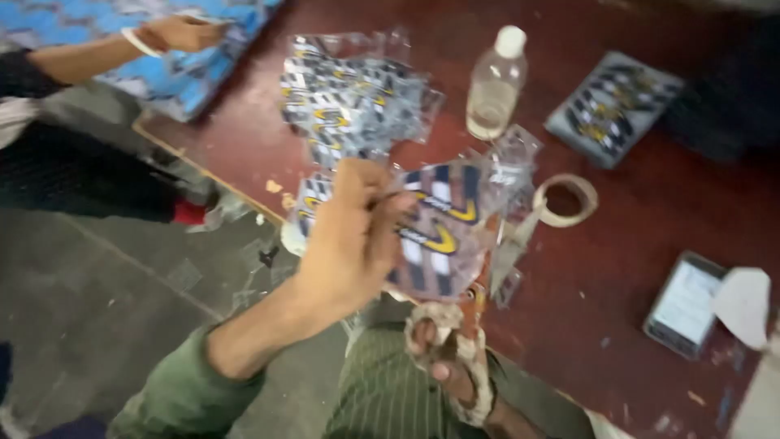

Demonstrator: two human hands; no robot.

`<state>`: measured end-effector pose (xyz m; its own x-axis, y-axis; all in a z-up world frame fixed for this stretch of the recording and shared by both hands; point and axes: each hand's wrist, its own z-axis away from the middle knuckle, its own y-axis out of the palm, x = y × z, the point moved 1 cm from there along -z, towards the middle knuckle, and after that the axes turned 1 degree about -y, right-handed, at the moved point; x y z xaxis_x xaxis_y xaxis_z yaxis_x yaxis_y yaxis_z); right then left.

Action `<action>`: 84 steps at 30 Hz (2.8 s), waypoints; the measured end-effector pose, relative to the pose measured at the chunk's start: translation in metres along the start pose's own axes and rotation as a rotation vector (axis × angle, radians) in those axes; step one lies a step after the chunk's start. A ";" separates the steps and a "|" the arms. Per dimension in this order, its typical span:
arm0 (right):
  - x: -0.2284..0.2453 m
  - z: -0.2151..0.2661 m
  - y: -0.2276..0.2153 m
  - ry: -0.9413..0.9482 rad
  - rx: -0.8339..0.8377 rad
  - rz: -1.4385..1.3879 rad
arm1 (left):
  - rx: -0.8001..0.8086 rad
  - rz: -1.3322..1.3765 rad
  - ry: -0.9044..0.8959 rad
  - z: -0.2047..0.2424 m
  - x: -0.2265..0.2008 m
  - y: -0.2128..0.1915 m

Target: The person uses scissors to cut individual stickers from a larger plastic sheet. They repeatedly pick up a sheet, cut out a sticker, and place it on a pile on the table.

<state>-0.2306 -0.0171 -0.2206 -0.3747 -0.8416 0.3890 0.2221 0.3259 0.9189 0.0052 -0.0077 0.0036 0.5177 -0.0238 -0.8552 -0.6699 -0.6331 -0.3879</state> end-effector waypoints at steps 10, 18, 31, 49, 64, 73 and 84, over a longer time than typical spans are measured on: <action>0.009 0.009 -0.012 -0.080 -0.455 0.208 | 0.180 -0.027 -0.149 0.010 0.005 -0.004; 0.033 0.049 -0.061 0.049 -0.345 0.065 | -0.081 -0.025 -0.099 0.001 0.173 -0.056; 0.012 0.077 -0.025 -0.275 -0.713 0.735 | -0.113 -0.749 -0.241 -0.010 0.370 -0.045; -0.008 0.043 0.059 -0.298 -0.830 0.723 | -0.144 -0.802 0.151 -0.105 0.417 -0.040; 0.068 0.024 0.019 0.167 -1.017 1.610 | -0.201 -0.193 0.151 -0.052 0.239 -0.005; 0.099 0.028 -0.029 0.204 -0.821 2.378 | -0.089 -0.369 0.077 0.037 0.195 0.013; 0.107 0.036 -0.028 0.239 -0.636 2.409 | -0.157 -0.306 -0.054 0.076 0.159 0.014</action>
<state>-0.3096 -0.1006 -0.2024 0.8230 0.5360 0.1878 0.0441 0.2694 -0.9620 0.0378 0.0383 -0.1637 0.6503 0.2234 -0.7261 -0.3959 -0.7161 -0.5749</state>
